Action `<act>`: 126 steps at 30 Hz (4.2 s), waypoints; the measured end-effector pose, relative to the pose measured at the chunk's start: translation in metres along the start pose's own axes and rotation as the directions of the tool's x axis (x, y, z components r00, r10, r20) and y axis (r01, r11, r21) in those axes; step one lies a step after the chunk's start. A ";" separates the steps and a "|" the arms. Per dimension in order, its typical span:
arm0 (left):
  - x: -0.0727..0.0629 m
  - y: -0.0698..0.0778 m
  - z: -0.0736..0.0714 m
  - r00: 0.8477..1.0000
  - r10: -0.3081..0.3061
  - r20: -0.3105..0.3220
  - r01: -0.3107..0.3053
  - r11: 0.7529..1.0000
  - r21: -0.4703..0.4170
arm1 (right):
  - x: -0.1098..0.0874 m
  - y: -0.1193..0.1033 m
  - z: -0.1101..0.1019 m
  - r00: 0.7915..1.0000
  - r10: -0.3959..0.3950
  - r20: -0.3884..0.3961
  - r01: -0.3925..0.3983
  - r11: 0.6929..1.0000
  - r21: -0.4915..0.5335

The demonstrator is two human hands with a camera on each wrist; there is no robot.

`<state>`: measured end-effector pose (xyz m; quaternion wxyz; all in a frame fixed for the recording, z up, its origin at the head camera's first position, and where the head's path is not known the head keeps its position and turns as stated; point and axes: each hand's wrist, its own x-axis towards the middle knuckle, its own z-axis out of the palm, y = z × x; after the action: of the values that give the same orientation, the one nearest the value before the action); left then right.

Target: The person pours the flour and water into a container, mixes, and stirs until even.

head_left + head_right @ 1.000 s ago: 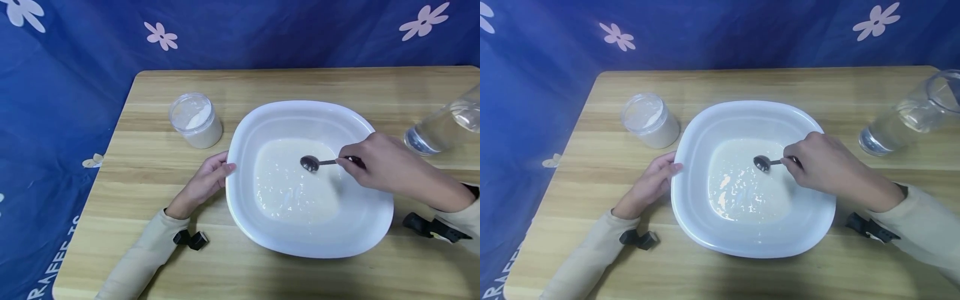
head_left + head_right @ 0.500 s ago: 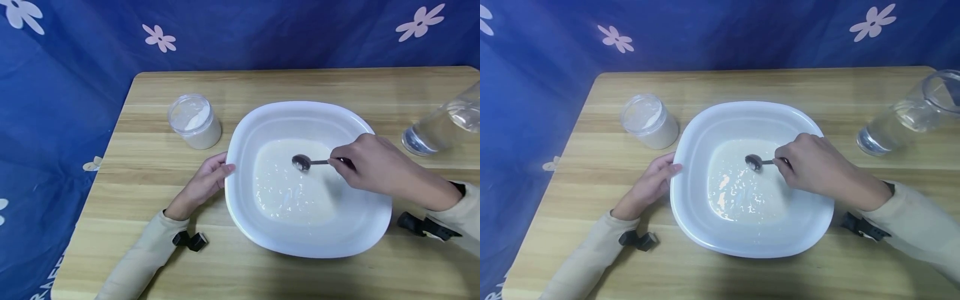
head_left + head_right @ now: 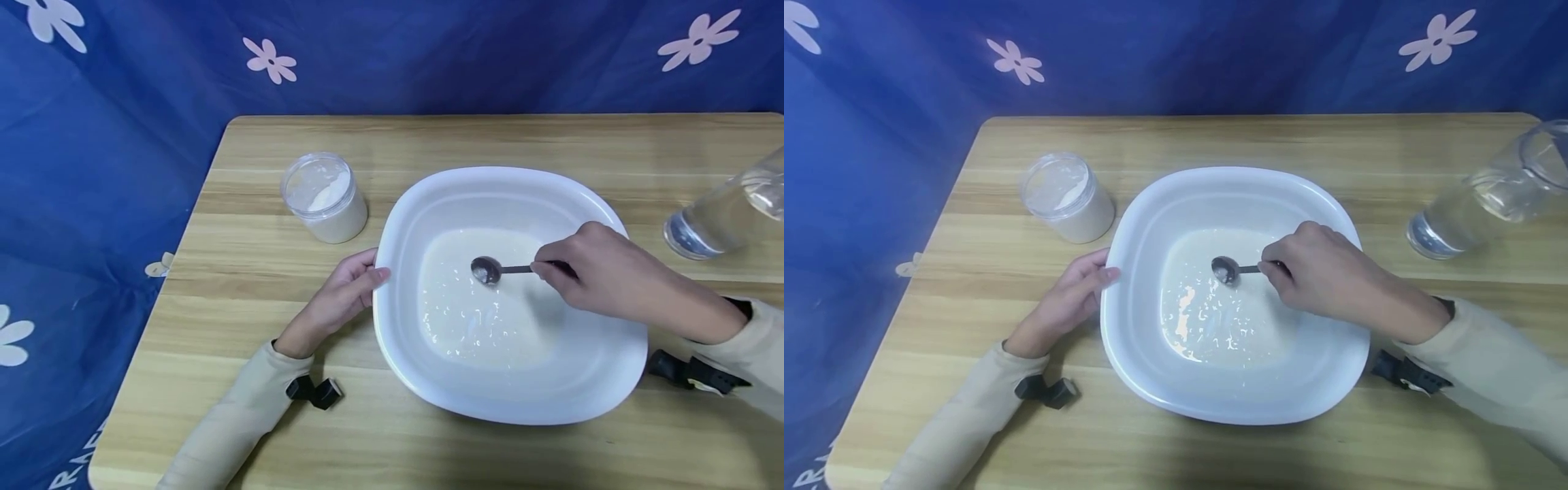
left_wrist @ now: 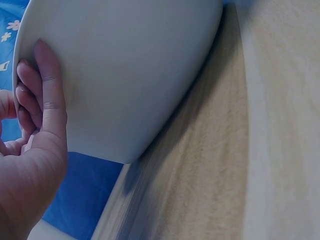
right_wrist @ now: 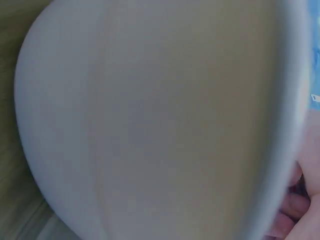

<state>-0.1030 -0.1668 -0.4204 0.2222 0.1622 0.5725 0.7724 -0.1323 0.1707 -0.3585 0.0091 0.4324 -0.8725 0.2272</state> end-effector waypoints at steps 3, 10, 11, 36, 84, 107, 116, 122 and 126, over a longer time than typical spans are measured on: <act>0.000 -0.001 0.000 1.000 -0.003 -0.006 0.003 1.000 0.001 | 0.001 -0.001 0.000 1.000 0.001 0.008 -0.001 1.000 0.006; -0.002 0.000 -0.001 1.000 -0.010 -0.019 0.010 1.000 0.010 | 0.015 -0.001 0.011 1.000 -0.012 0.016 0.011 0.998 0.065; -0.002 0.000 -0.001 1.000 -0.008 -0.020 0.009 1.000 0.014 | 0.016 -0.001 0.013 1.000 -0.008 0.016 0.007 0.997 0.078; -0.002 -0.004 0.005 0.999 -0.008 -0.040 0.009 1.000 0.012 | 0.014 -0.006 0.028 0.981 -0.009 0.194 -0.056 0.944 0.326; -0.001 -0.006 0.006 0.999 0.023 -0.025 -0.023 1.000 -0.017 | -0.025 0.022 0.016 0.964 -0.236 0.123 0.190 0.933 0.304; 0.000 -0.005 0.007 0.999 0.016 -0.040 -0.016 1.000 0.004 | -0.013 0.017 0.014 0.989 -0.144 0.032 0.133 0.963 0.236; -0.002 -0.005 0.010 0.999 -0.012 -0.034 0.012 1.000 -0.002 | 0.002 0.004 0.039 0.992 0.126 0.028 -0.128 0.943 0.308; -0.003 -0.006 0.009 0.999 -0.004 -0.033 0.004 1.000 0.008 | 0.004 0.007 0.042 0.990 0.098 -0.104 -0.066 0.960 0.273; -0.004 -0.005 0.008 0.999 0.009 -0.040 -0.008 1.000 0.010 | 0.009 0.008 0.044 0.990 0.091 -0.106 -0.062 0.965 0.255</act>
<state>-0.0949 -0.1615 -0.4233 0.2067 0.1505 0.5800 0.7735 -0.1362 0.1505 -0.3998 -0.0036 0.3820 -0.8508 0.3609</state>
